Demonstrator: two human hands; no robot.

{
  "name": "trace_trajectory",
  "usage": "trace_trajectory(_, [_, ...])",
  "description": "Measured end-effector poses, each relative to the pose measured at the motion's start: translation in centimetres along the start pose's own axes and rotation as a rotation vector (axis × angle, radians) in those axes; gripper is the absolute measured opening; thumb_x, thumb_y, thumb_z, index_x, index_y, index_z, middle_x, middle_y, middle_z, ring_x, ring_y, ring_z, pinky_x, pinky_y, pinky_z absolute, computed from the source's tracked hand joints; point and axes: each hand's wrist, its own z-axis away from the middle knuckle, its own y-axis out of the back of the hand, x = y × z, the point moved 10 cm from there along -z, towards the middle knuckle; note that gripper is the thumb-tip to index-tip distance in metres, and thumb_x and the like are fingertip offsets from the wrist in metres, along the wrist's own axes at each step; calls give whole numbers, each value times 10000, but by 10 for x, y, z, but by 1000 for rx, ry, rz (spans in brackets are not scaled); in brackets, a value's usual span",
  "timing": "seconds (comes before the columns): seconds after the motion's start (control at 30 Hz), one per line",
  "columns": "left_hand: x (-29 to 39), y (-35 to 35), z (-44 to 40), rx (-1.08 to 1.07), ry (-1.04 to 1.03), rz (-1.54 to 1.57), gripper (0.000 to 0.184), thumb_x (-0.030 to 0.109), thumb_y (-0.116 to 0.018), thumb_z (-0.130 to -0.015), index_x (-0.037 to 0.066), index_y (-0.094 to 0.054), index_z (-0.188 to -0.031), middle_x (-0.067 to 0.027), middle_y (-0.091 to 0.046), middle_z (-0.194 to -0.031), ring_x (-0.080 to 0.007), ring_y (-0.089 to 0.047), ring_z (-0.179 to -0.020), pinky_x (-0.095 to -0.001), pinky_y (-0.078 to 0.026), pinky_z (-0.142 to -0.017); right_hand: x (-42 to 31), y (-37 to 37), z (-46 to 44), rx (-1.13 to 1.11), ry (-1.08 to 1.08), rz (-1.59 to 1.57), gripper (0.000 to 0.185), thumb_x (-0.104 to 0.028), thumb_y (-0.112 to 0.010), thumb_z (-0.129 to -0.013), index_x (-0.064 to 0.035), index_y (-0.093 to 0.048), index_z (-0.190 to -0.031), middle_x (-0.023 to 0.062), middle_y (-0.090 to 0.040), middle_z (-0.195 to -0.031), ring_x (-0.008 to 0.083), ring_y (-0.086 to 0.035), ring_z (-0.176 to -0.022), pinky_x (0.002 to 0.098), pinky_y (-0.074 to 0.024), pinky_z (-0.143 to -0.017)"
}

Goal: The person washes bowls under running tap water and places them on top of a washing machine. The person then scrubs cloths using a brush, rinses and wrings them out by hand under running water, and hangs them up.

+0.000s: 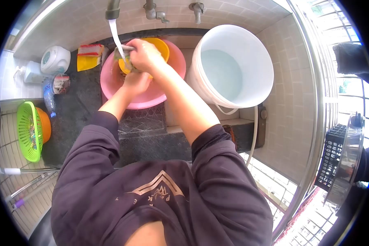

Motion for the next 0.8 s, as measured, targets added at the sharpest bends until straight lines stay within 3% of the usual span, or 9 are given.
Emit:
trace_trajectory(0.03, [-4, 0, -3, -45, 38, -21, 295, 283, -534, -901, 89, -645, -1093, -225, -664, -1025, -374, -642, -974, -460, -510, -800, 4, 16, 8, 46, -41, -31, 337, -117, -523, -840, -67, -642, -1152, 174, -674, -1078, 312, -640, -1017, 373, -490, -902])
trace_trajectory(0.1, [-21, 25, -12, 158, 67, 81, 288, 329, -535, -905, 95, -660, -1020, -234, -675, -924, -386, -655, -907, -496, -505, -793, -7, 49, 28, 211, -4, -42, 330, -132, -524, -851, -54, -637, -1151, 161, -669, -1084, 296, -641, -1014, 367, -494, -895])
trace_trajectory(0.2, [-42, 66, -12, 239, 266, 244, 338, 368, -569, -895, 65, -665, -1011, -212, -691, -912, -352, -672, -898, -444, -512, -790, -45, 75, 60, 392, 180, -69, 360, -113, -573, -848, -64, -591, -1204, 167, -652, -1125, 322, -632, -1036, 380, -495, -901])
trace_trajectory(0.37, [-89, 36, -10, 359, 325, 1203, 371, 359, -537, -971, 49, -652, -1138, -86, -695, -969, -160, -648, -904, -329, -493, -799, -40, 25, 75, 365, 254, 96, 446, -37, -654, -783, -82, -547, -1214, 187, -608, -1113, 373, -582, -1058, 441, -474, -929])
trace_trajectory(0.43, [-61, 63, 25, 500, 447, 1607, 381, 362, -521, -991, 34, -659, -1127, -62, -677, -1017, -133, -619, -939, -306, -484, -818, -50, -7, 72, 328, 538, 290, 424, -21, -643, -748, -67, -575, -1165, 166, -610, -1109, 383, -562, -1079, 448, -441, -968])
trace_trajectory(0.57, [-65, 76, 66, 720, 552, 1547, 536, 469, -435, -1015, -7, -651, -1132, -84, -655, -1059, -160, -600, -989, -292, -452, -890, -47, -19, 27, 170, 425, 386, 401, -72, -616, -758, -50, -593, -1158, 170, -639, -1080, 359, -584, -1074, 436, -452, -956])
trace_trajectory(0.63, [-74, 64, 73, 715, 583, 1454, 612, 518, -384, -1017, -30, -643, -1103, -101, -655, -1039, -190, -596, -992, -312, -448, -895, -28, 0, -1, 216, 140, 192, 346, -179, -623, -832, -28, -592, -1142, 213, -657, -1067, 367, -653, -946, 410, -529, -816])
trace_trajectory(0.7, [-86, 53, 69, 764, 585, 1448, 621, 532, -375, -1016, -24, -642, -1092, -115, -647, -1069, -203, -591, -1019, -319, -442, -919, -31, 2, -5, 198, 49, 181, 338, -192, -634, -837, -38, -597, -1136, 219, -654, -1093, 355, -652, -976, 418, -523, -832])
trace_trajectory(0.8, [-100, 44, 58, 567, 680, 1638, 648, 557, -341, -1015, -15, -615, -1146, -128, -629, -1149, -202, -578, -1089, -303, -422, -972, -84, -25, 36, 188, 505, 369, 293, -136, -700, -767, -82, -650, -1051, 167, -648, -1055, 345, -627, -1027, 431, -505, -882])
